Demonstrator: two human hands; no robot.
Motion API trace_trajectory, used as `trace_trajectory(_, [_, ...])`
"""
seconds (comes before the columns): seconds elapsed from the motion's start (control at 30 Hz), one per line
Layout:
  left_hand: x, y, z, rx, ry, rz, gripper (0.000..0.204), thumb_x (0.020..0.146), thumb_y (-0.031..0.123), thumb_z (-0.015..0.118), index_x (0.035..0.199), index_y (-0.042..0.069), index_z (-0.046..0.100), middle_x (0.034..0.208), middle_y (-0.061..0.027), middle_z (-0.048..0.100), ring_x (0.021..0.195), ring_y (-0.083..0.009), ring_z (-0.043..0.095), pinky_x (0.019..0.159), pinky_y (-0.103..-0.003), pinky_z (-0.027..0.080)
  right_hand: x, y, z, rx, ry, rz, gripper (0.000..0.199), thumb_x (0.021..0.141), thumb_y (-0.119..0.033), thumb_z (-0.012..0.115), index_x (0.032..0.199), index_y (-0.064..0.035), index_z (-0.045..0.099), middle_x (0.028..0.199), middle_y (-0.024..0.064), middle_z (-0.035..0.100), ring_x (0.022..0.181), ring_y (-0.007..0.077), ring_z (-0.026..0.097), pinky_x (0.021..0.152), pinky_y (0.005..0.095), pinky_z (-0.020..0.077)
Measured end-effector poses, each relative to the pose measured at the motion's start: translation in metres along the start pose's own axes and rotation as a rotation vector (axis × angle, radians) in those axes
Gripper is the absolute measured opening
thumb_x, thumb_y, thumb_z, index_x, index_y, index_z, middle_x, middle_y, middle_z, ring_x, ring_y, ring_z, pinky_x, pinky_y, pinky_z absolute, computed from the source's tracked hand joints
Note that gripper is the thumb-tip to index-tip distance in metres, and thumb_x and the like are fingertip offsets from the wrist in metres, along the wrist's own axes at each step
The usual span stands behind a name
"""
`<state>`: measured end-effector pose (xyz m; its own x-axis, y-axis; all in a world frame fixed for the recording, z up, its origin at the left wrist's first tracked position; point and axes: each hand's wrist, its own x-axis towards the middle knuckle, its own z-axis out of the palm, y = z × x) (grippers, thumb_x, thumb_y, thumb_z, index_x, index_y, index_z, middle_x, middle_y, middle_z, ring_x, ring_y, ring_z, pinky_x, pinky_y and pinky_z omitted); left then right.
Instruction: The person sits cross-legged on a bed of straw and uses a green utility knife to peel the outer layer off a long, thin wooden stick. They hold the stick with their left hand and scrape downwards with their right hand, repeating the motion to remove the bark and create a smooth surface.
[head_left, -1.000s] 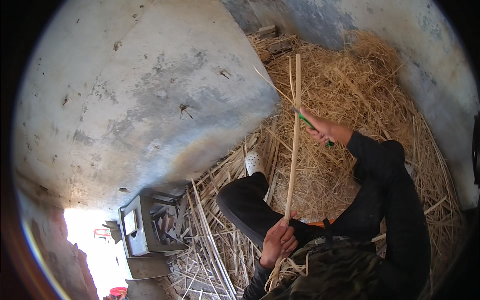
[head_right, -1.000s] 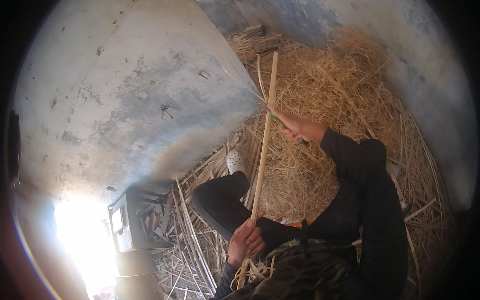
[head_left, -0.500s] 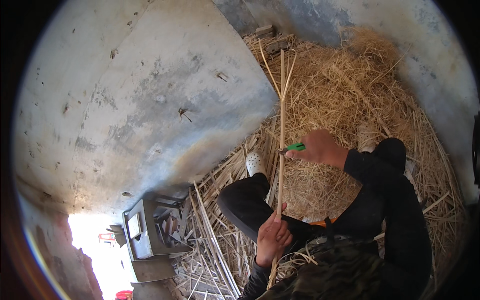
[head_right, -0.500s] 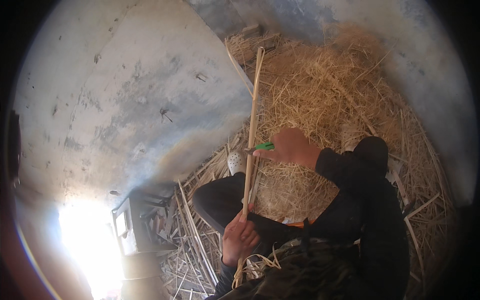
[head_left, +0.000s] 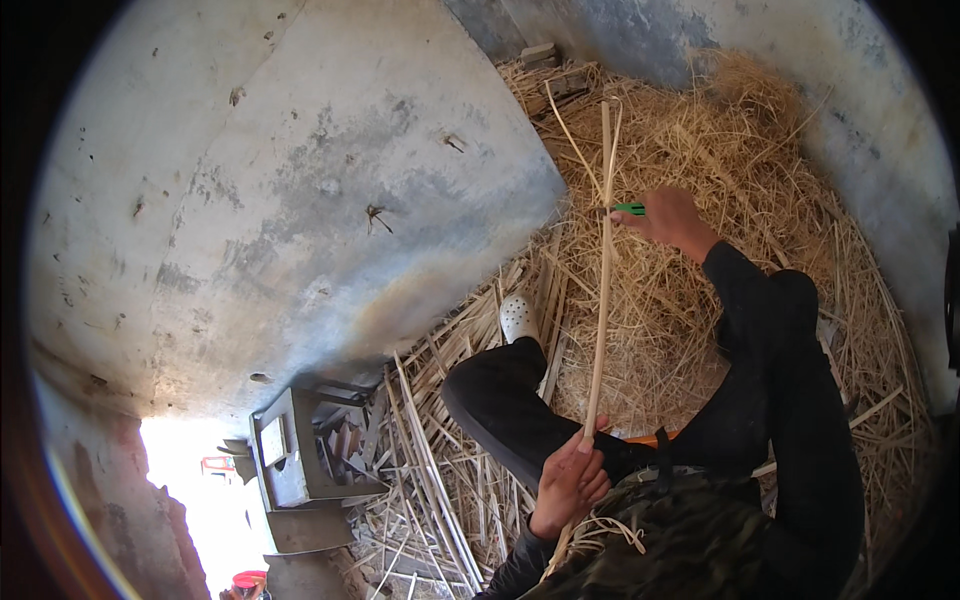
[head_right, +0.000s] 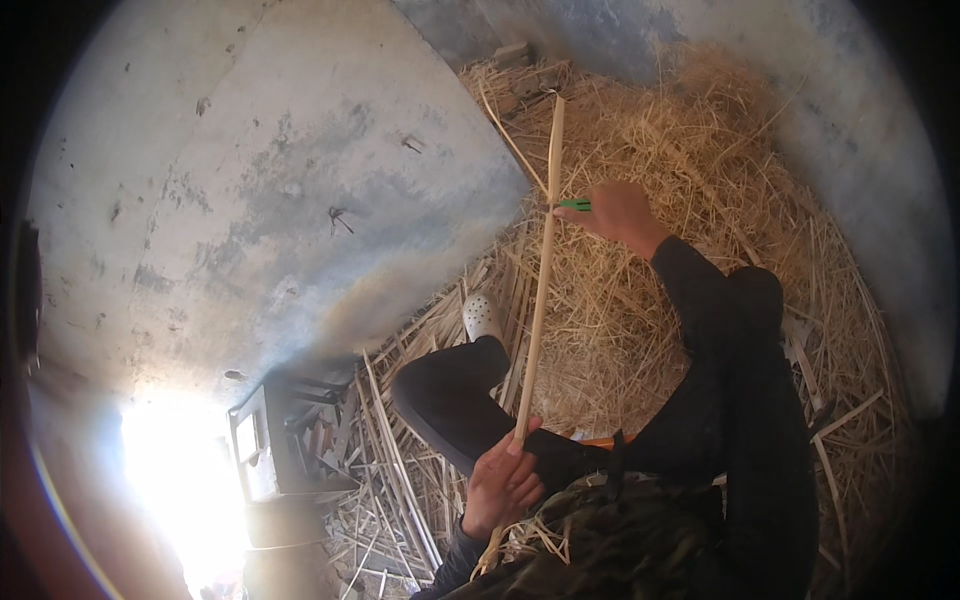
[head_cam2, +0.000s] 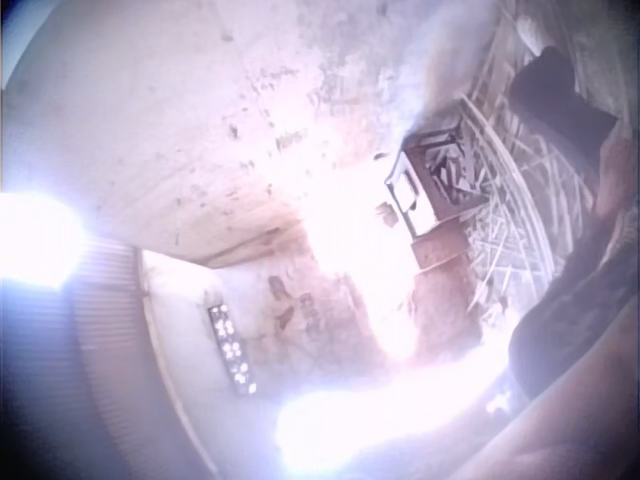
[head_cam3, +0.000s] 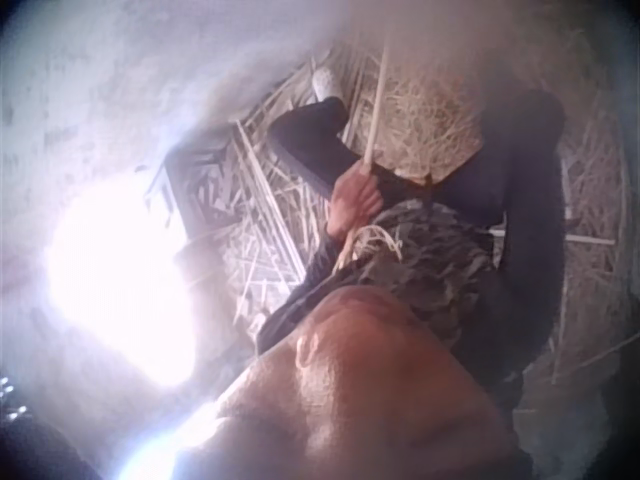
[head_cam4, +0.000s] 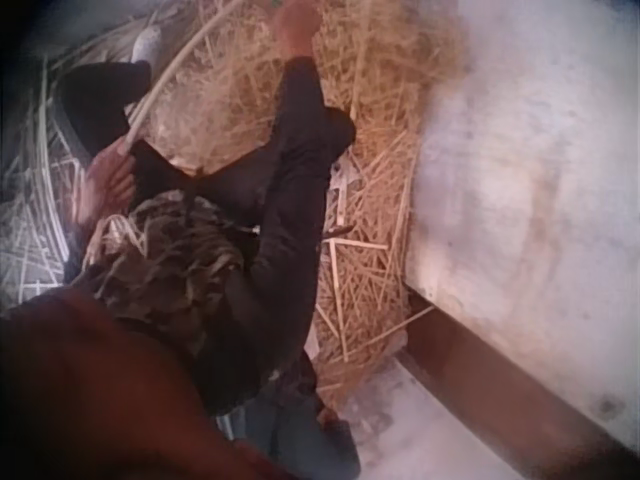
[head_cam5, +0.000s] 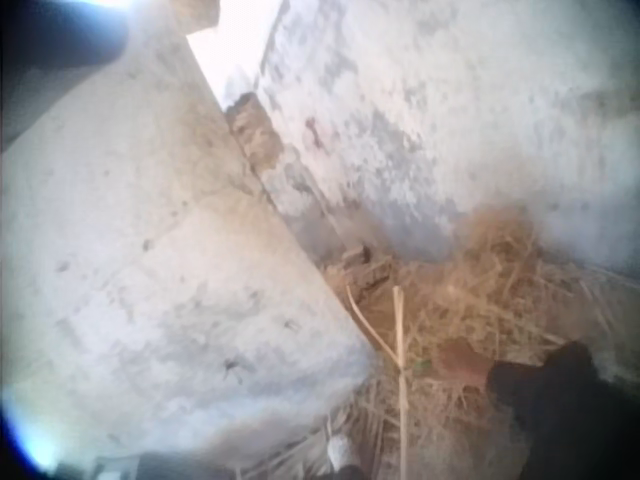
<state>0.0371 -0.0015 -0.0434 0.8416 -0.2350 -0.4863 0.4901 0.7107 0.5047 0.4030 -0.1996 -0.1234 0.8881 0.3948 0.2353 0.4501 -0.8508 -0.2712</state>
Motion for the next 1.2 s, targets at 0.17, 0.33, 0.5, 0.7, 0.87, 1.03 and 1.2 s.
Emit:
trace_trajectory(0.17, [0.009,0.01,-0.009,0.07,0.041,0.04,0.04,0.104,0.02,0.035,0.141,0.003,0.036,0.057,0.0046,0.026,0.043,-0.0049,0.024,0.044,-0.021,0.027,-0.003,-0.027,0.001,1.094,-0.579,0.377,0.075,0.081,-0.085,0.028,0.05,-0.0167,0.028,0.044,-0.0066,0.02,0.035,0.0066,0.019,0.033,0.0263,0.0178])
trace_trajectory(0.33, [0.009,0.008,-0.013,-0.078,-0.013,0.019,0.04,0.104,0.021,0.034,0.139,0.003,0.038,0.056,0.0045,0.025,0.041,-0.0049,0.023,0.044,-0.02,0.027,-0.019,-0.048,-0.015,1.163,-0.487,0.349,0.075,0.08,-0.085,0.03,0.049,-0.0162,0.028,0.043,-0.0066,0.021,0.035,0.0063,0.019,0.033,0.0281,0.0222])
trace_trajectory(0.5, [0.018,0.015,-0.006,0.11,0.094,0.133,0.038,0.103,0.021,0.035,0.136,0.001,0.041,0.055,0.0055,0.027,0.04,-0.0048,0.024,0.041,-0.02,0.028,-0.081,-0.093,-0.023,0.429,-0.279,-0.137,0.081,0.075,-0.086,0.041,0.049,-0.0093,0.052,0.04,0.0017,0.038,0.035,0.0149,0.042,0.036,0.0349,0.0325])
trace_trajectory(0.7, [0.017,0.027,-0.002,0.158,0.11,0.166,0.041,0.103,0.021,0.038,0.138,0.0,0.039,0.056,0.0052,0.028,0.042,-0.0048,0.026,0.042,-0.02,0.028,-0.121,-0.129,-0.022,0.199,-0.177,-0.402,0.083,0.072,-0.086,0.044,0.053,-0.0064,0.059,0.039,0.0069,0.042,0.035,0.0221,0.049,0.037,0.0386,0.0364])
trace_trajectory(0.87, [0.019,0.026,-0.003,0.215,0.126,0.196,0.043,0.102,0.02,0.041,0.14,0.0,0.037,0.057,0.0054,0.028,0.043,-0.0045,0.026,0.043,-0.02,0.028,-0.106,-0.12,-0.019,0.269,-0.133,-0.288,0.085,0.072,-0.087,0.042,0.05,-0.0066,0.057,0.036,0.0062,0.038,0.033,0.0224,0.047,0.035,0.0377,0.035])
trace_trajectory(1.03, [0.014,0.024,0.003,0.24,0.129,0.18,0.044,0.102,0.02,0.042,0.14,-0.001,0.036,0.059,0.0055,0.029,0.044,-0.0046,0.026,0.043,-0.021,0.027,-0.099,-0.117,-0.017,0.186,-0.083,-0.297,0.087,0.072,-0.088,0.039,0.049,-0.0067,0.057,0.038,0.0062,0.042,0.036,0.0222,0.051,0.035,0.0367,0.0362])
trace_trajectory(1.2, [0.017,0.021,0.001,0.233,0.093,0.172,0.045,0.102,0.02,0.042,0.141,-0.001,0.034,0.059,0.0057,0.029,0.045,-0.0044,0.027,0.045,-0.021,0.027,-0.078,-0.1,-0.017,0.177,-0.107,-0.188,0.088,0.072,-0.09,0.035,0.047,-0.0078,0.054,0.038,0.005,0.041,0.035,0.0198,0.049,0.034,0.0347,0.0343])
